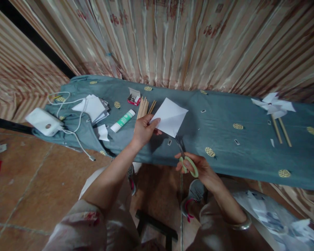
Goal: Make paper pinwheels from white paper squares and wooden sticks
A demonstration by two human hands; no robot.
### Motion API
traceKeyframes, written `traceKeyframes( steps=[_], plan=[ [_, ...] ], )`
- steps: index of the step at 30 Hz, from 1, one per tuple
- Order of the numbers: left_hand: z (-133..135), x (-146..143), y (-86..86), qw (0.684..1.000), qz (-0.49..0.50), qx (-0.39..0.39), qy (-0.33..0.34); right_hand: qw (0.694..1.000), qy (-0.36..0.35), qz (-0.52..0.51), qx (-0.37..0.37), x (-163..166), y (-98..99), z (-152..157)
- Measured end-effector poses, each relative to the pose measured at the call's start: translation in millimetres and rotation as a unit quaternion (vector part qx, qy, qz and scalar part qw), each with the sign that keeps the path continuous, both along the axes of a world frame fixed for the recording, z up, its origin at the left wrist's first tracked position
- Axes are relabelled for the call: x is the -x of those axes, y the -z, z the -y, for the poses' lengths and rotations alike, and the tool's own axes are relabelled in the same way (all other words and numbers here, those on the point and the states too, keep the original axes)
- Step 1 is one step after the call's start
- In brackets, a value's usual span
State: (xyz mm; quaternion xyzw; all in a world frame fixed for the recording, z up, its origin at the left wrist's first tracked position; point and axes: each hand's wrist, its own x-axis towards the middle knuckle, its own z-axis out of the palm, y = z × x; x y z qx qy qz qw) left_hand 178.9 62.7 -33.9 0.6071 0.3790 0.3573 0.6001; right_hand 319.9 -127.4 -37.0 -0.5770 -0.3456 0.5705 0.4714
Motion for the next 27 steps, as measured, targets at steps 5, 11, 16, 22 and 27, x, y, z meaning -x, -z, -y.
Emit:
traceKeyframes(
  steps=[5,11,16,22,27],
  plan=[
    [-7,4,0.5,1.000,0.007,-0.006,-0.019,1.000,0.008,0.006,-0.017,-7,-7.5,1],
    [1,5,2.4,0.996,-0.040,-0.025,0.072,0.974,0.195,0.106,-0.039,-30,-6.3,-1],
    [15,2,4.6,0.974,-0.103,-0.083,0.185,0.920,0.279,0.261,-0.083,-47,-3.2,-2],
    [28,-4,5.0,0.960,-0.120,-0.061,0.246,0.931,0.178,0.310,-0.077,-43,2.8,-3],
    [31,-11,6.3,0.980,-0.013,0.088,0.177,0.948,0.220,0.222,-0.061,-34,7.3,-8]
  ],
)
